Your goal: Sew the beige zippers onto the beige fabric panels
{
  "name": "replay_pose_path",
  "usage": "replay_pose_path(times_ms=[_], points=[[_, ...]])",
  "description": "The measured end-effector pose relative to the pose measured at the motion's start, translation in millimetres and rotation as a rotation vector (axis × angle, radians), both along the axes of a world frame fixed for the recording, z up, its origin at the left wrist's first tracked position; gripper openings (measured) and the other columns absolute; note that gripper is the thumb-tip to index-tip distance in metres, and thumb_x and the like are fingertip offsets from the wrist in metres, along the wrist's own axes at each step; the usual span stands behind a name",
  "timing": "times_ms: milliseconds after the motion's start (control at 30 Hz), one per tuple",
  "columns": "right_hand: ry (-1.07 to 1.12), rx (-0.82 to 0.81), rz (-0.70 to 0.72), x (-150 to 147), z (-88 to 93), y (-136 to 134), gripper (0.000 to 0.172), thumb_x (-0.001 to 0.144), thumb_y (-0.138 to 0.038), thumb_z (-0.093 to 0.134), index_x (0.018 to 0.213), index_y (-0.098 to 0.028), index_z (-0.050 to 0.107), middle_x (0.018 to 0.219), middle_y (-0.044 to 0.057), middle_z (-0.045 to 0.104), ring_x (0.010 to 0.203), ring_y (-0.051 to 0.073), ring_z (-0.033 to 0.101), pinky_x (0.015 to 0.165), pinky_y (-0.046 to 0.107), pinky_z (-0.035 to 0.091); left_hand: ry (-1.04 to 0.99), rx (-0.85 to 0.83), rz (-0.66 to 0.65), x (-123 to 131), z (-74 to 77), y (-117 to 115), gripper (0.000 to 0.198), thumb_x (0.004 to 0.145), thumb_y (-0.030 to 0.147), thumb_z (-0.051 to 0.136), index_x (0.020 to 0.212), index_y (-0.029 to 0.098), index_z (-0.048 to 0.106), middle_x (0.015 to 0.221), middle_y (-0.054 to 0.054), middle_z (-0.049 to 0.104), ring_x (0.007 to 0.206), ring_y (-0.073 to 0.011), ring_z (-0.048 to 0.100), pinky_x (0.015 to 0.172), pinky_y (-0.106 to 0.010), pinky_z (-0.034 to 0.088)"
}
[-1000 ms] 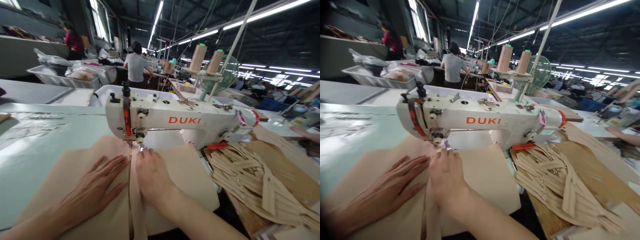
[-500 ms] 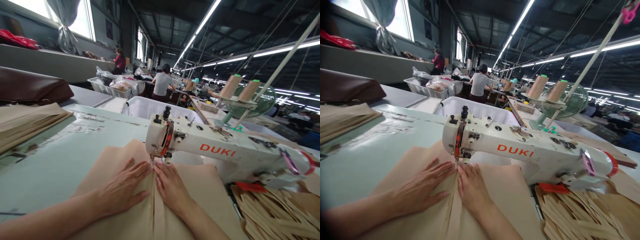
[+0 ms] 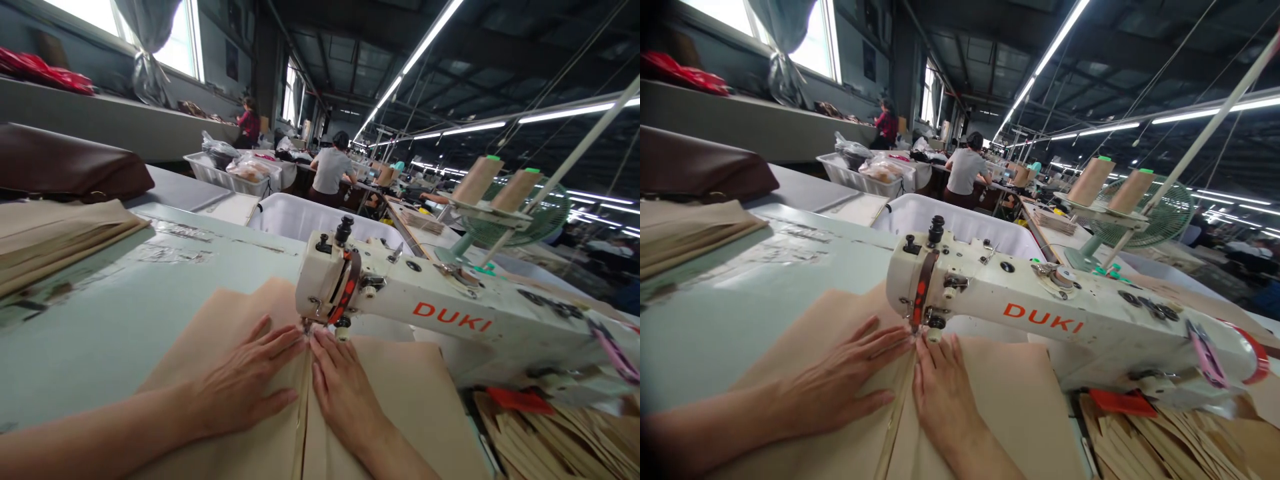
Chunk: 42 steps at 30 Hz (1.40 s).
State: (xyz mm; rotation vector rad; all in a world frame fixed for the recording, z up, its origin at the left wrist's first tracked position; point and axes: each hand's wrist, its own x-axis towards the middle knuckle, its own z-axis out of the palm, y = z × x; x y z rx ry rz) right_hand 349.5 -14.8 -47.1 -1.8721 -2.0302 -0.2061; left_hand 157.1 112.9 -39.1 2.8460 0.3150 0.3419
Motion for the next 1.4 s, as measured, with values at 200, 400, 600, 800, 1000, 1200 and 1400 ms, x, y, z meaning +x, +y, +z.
replay_pose_path(times_ms=[200, 400, 600, 800, 1000, 1200, 1400], points=[[0.008, -0.015, 0.000, 3, 0.4, 10, 0.045, 0.097, -0.014, 0.040, 0.140, -0.016, 0.049, 0.146, 0.010, 0.050, 0.133, 0.026, 0.048, 0.113, 0.055, 0.037, -0.051, 0.035, -0.031, 7, 1.9, 9, 0.067, 0.092, 0.046, 0.058, 0.152, 0.028, 0.035, 0.152, -0.010, 0.044, 0.142, -0.0288, 0.038, 0.121, -0.055, 0.015], [0.178, 0.056, -0.127, -26, 38.9, -53, 0.041, 0.097, -0.020, 0.044, 0.136, -0.017, 0.053, 0.138, 0.013, 0.056, 0.126, 0.026, 0.054, 0.103, 0.043, 0.048, 0.007, 0.047, 0.033, -17, 13.8, -23, 0.056, 0.101, 0.046, 0.041, 0.152, 0.022, 0.035, 0.157, -0.011, 0.035, 0.146, -0.0296, 0.028, 0.121, -0.058, 0.011], [0.614, -0.327, -0.265, -80, -0.9, -159, 0.033, 0.100, -0.043, 0.042, 0.089, -0.023, 0.067, 0.073, 0.005, 0.070, 0.068, 0.022, 0.070, 0.064, 0.029, 0.053, -0.101, 0.260, -0.001, -81, -14.1, -122, 0.095, 0.084, 0.057, 0.062, 0.157, 0.013, 0.020, 0.160, -0.012, 0.029, 0.149, -0.0310, 0.021, 0.124, -0.046, 0.004], [1.412, -0.431, -0.171, -100, -13.4, -162, 0.055, 0.097, -0.066, 0.033, 0.085, -0.017, 0.055, 0.075, 0.008, 0.068, 0.050, 0.015, 0.062, 0.039, 0.022, 0.040, -0.184, 0.384, 0.022, -88, -25.9, -154, 0.071, 0.086, 0.002, 0.043, 0.154, 0.015, 0.028, 0.149, -0.008, 0.048, 0.140, -0.0224, 0.041, 0.124, -0.047, 0.000], [0.617, 0.052, -0.122, -85, 30.9, -154, 0.020, 0.097, -0.021, 0.046, 0.110, -0.019, 0.061, 0.110, 0.010, 0.062, 0.104, 0.022, 0.058, 0.092, 0.037, 0.048, -0.336, 0.057, 0.182, -97, 43.4, -149, 0.042, 0.098, 0.020, 0.043, 0.140, 0.024, 0.048, 0.137, 0.001, 0.061, 0.133, -0.0161, 0.050, 0.117, -0.027, 0.030], [0.320, -0.008, 0.010, -95, 6.1, -123, 0.038, 0.089, -0.008, 0.057, 0.122, -0.026, 0.060, 0.116, 0.006, 0.059, 0.109, 0.023, 0.051, 0.094, 0.041, 0.043, -0.179, -0.276, 0.329, -87, 95.8, -137, 0.036, 0.103, 0.044, 0.032, 0.099, 0.025, 0.063, 0.088, 0.003, 0.071, 0.082, -0.0166, 0.067, 0.076, -0.023, 0.049], [0.666, 0.304, -0.011, -93, -0.4, -118, 0.015, 0.095, -0.018, 0.059, 0.104, -0.024, 0.069, 0.094, 0.004, 0.064, 0.087, 0.016, 0.060, 0.076, 0.030, 0.049, -0.098, -0.327, 0.323, -86, 104.9, -129, 0.035, 0.101, 0.047, 0.034, 0.084, 0.024, 0.055, 0.077, 0.003, 0.065, 0.071, -0.0165, 0.060, 0.067, -0.024, 0.044]])
